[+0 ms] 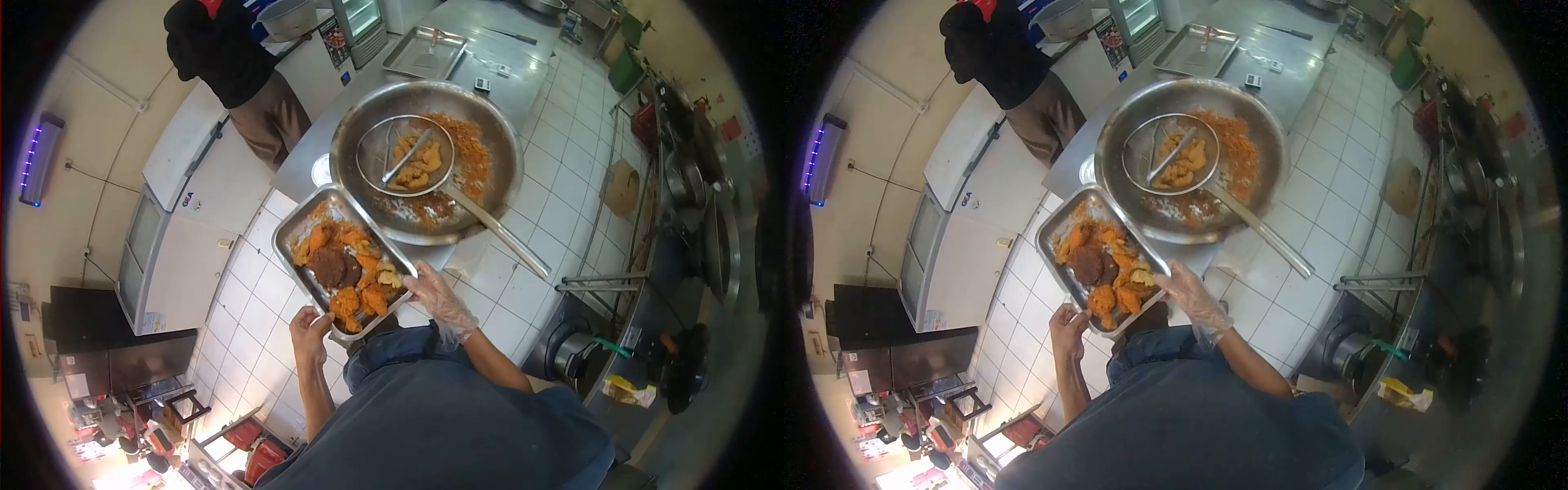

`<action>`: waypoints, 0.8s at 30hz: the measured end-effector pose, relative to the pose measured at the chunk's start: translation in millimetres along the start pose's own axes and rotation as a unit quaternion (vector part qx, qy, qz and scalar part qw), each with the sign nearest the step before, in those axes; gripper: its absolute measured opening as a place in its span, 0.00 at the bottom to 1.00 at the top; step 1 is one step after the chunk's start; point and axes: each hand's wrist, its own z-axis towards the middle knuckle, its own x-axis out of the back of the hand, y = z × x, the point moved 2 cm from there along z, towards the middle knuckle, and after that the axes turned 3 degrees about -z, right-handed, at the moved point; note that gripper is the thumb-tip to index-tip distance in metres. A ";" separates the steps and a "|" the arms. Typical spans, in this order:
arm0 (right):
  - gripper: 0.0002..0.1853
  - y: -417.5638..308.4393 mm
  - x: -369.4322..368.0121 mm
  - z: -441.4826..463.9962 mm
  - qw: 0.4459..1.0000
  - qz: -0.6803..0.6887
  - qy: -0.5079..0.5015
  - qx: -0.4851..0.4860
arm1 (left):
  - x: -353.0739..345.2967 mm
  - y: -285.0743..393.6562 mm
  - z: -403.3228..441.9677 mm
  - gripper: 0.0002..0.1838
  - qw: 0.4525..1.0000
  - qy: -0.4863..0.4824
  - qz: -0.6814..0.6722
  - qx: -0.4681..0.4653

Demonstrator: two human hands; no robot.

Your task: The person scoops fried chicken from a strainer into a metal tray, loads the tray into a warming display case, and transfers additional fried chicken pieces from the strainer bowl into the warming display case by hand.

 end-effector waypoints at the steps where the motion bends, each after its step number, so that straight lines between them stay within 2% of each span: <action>1: 0.22 0.5 2.7 11.4 0.999 -0.041 0.002 0.008 | 0.2 -4.1 11.5 0.10 1.000 0.006 -0.018 -0.001; 2: 0.22 10.4 3.1 25.4 0.996 -0.082 0.010 0.016 | 6.5 -13.5 28.1 0.11 0.999 0.007 -0.034 0.000; 4: 0.21 2.7 -2.5 56.4 0.999 -0.002 -0.002 0.050 | 1.5 -4.4 50.5 0.12 0.998 0.022 -0.055 0.011; 5: 0.20 -5.5 -10.9 91.3 0.998 0.039 0.003 0.058 | 5.8 6.6 88.9 0.12 0.998 0.014 -0.056 0.015; 6: 0.18 -26.5 -41.9 136.9 0.998 -0.003 0.044 0.050 | 26.5 40.1 139.1 0.13 0.998 0.002 -0.059 0.020; 7: 0.17 -22.6 -49.1 162.5 0.997 -0.034 0.051 0.049 | 39.7 42.2 178.4 0.13 0.997 -0.027 -0.068 0.013; 9: 0.15 -27.6 -65.0 200.9 0.996 -0.073 0.037 0.028 | 54.4 70.0 219.5 0.13 0.998 -0.037 -0.055 0.008; 10: 0.12 -35.4 -76.0 224.0 0.992 -0.097 0.057 0.048 | 60.3 81.1 245.8 0.13 0.998 -0.046 -0.047 0.003; 13: 0.13 -67.6 -90.4 275.2 0.982 -0.140 0.115 0.055 | 66.1 110.5 320.1 0.13 0.996 -0.074 -0.041 -0.003; 14: 0.15 -72.6 -85.4 290.5 0.981 -0.106 0.160 0.030 | 65.5 117.7 341.0 0.13 0.996 -0.083 -0.037 -0.004; 17: 0.17 -108.2 -58.2 327.0 0.873 -0.264 0.408 -0.029 | 74.4 135.1 417.5 0.13 0.992 -0.126 0.013 -0.021; 19: 0.25 -100.3 -24.9 351.4 0.700 -0.501 0.507 -0.034 | 66.8 149.8 458.9 0.13 0.993 -0.115 0.016 0.011; 21: 0.24 -83.6 -5.2 370.6 0.566 -0.636 0.525 -0.009 | 64.2 155.4 501.2 0.13 0.989 -0.139 0.047 -0.008; 23: 0.25 -77.7 -2.1 384.6 0.480 -0.696 0.534 0.002 | 62.9 144.1 546.7 0.14 0.982 -0.184 0.037 -0.009; 24: 0.25 -76.6 -2.2 393.0 0.468 -0.694 0.547 -0.004 | 53.0 147.5 562.7 0.13 0.983 -0.180 0.047 -0.009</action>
